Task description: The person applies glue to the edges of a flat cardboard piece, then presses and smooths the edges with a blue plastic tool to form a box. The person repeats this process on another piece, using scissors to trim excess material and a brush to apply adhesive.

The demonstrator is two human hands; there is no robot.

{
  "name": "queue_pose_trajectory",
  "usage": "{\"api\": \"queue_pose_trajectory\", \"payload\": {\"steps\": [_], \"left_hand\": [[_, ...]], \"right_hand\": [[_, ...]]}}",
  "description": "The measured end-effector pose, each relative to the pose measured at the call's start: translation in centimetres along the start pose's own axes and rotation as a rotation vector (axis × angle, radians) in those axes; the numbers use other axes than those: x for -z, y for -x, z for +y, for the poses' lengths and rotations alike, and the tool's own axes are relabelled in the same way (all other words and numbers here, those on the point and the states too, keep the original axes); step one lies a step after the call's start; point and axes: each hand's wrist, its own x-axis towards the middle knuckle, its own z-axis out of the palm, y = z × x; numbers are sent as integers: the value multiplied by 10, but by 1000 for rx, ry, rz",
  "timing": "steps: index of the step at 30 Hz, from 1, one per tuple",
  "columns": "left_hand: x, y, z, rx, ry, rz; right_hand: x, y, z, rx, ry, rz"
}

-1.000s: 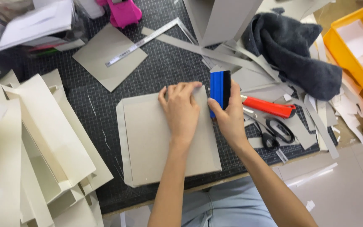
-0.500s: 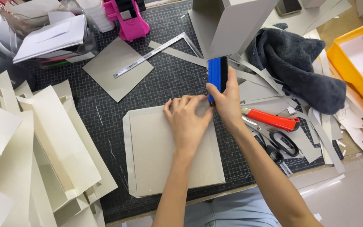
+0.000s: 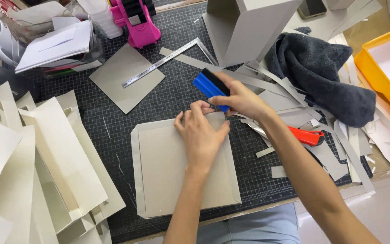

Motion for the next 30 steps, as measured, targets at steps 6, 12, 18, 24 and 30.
{"api": "queue_pose_trajectory", "payload": {"steps": [6,12,18,24,30], "left_hand": [[1,0,-1,16,7,6],[-7,2,-5,25,-9,61],[-6,5,-4,27,24,75],[-3,7,-6,-28,60,105],[2,8,3,-41,82,126]], "right_hand": [[6,-18,-18,-89,95,-300],[6,-28,-12,-85,61,-400],[2,-26,-7,-72,45,-408],[24,4,-17,81,-45,-21],[30,45,-44,38,335,158]]}}
